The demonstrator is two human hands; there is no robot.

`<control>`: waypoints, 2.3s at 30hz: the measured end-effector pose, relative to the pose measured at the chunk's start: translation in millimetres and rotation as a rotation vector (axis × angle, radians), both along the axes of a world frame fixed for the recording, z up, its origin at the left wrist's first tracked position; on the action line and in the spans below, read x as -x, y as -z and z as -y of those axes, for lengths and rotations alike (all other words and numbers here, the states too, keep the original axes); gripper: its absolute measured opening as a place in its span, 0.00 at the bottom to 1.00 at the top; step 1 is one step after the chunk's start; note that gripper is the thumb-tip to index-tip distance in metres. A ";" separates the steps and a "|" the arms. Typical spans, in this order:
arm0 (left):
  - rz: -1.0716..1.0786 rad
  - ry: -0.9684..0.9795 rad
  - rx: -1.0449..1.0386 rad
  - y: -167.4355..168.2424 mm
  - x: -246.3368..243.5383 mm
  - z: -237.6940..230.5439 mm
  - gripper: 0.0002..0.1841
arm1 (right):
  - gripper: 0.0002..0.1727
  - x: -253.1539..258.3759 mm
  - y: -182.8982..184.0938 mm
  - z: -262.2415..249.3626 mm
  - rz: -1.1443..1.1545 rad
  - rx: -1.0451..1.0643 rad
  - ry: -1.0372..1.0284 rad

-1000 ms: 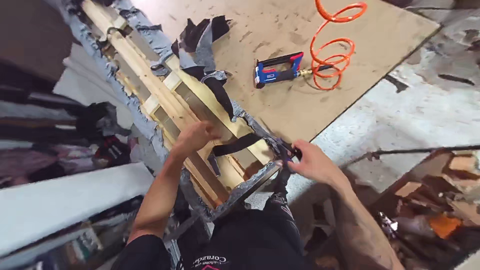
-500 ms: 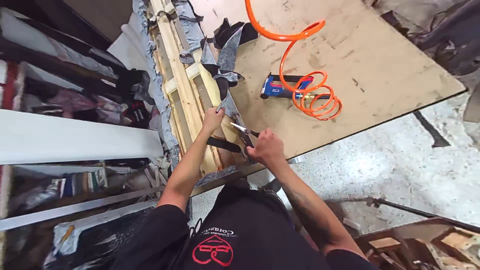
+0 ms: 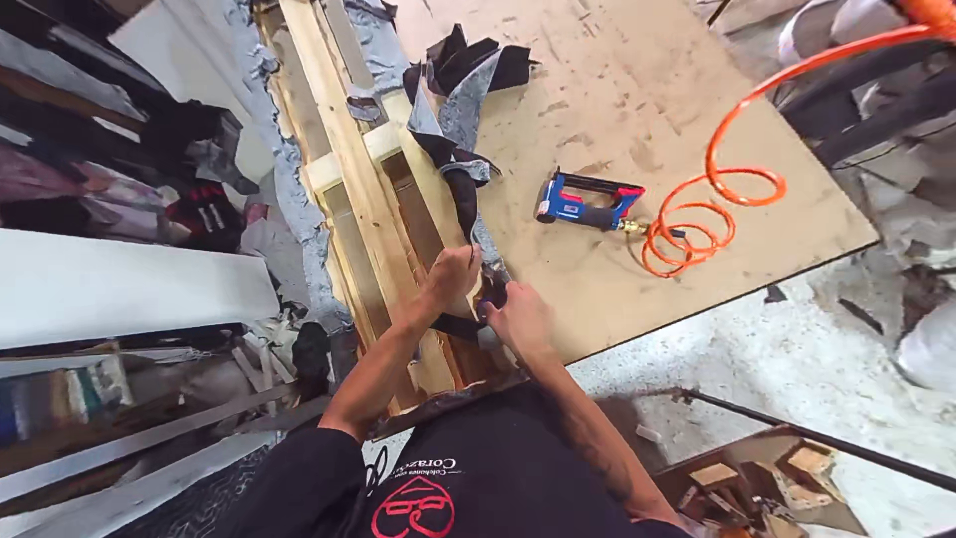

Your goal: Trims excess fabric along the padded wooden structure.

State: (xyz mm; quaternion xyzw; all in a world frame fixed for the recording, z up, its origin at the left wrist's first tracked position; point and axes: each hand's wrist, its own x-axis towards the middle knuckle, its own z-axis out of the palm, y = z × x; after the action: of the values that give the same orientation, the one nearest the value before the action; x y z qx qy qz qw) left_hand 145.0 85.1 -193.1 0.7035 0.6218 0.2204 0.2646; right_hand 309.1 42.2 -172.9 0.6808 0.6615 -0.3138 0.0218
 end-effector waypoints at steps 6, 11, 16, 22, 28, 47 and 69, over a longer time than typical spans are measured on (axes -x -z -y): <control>0.190 0.027 -0.164 -21.0 27.7 -16.1 0.22 | 0.27 52.5 19.6 -74.9 0.018 -0.287 -0.023; 0.349 0.074 -0.340 -57.9 35.5 -3.1 0.20 | 0.25 76.5 28.7 -135.7 -0.091 -0.277 -0.115; 0.409 -0.031 -0.277 -57.5 67.7 33.2 0.23 | 0.32 89.9 5.2 -162.5 0.064 -0.179 -0.116; 0.310 -0.065 -0.267 -48.6 30.4 53.8 0.21 | 0.32 86.4 6.9 -166.1 0.050 -0.125 -0.124; 0.386 0.023 -0.431 -94.8 6.2 67.7 0.24 | 0.23 67.1 16.2 -183.6 -0.080 -0.173 -0.217; -0.218 -0.603 0.537 -20.4 103.0 -217.8 0.38 | 0.40 71.2 -0.5 -188.1 0.080 -0.081 -0.211; 0.464 -0.175 -0.071 -59.3 120.1 -181.0 0.19 | 0.16 184.8 22.2 -333.9 -0.159 -0.309 -0.141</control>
State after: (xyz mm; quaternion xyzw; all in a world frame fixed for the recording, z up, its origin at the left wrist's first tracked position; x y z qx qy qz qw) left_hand 24.9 266.1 -133.8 0.5864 0.5949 0.4198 0.3550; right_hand 124.3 376.0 -195.1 0.6011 0.7475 -0.2588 -0.1133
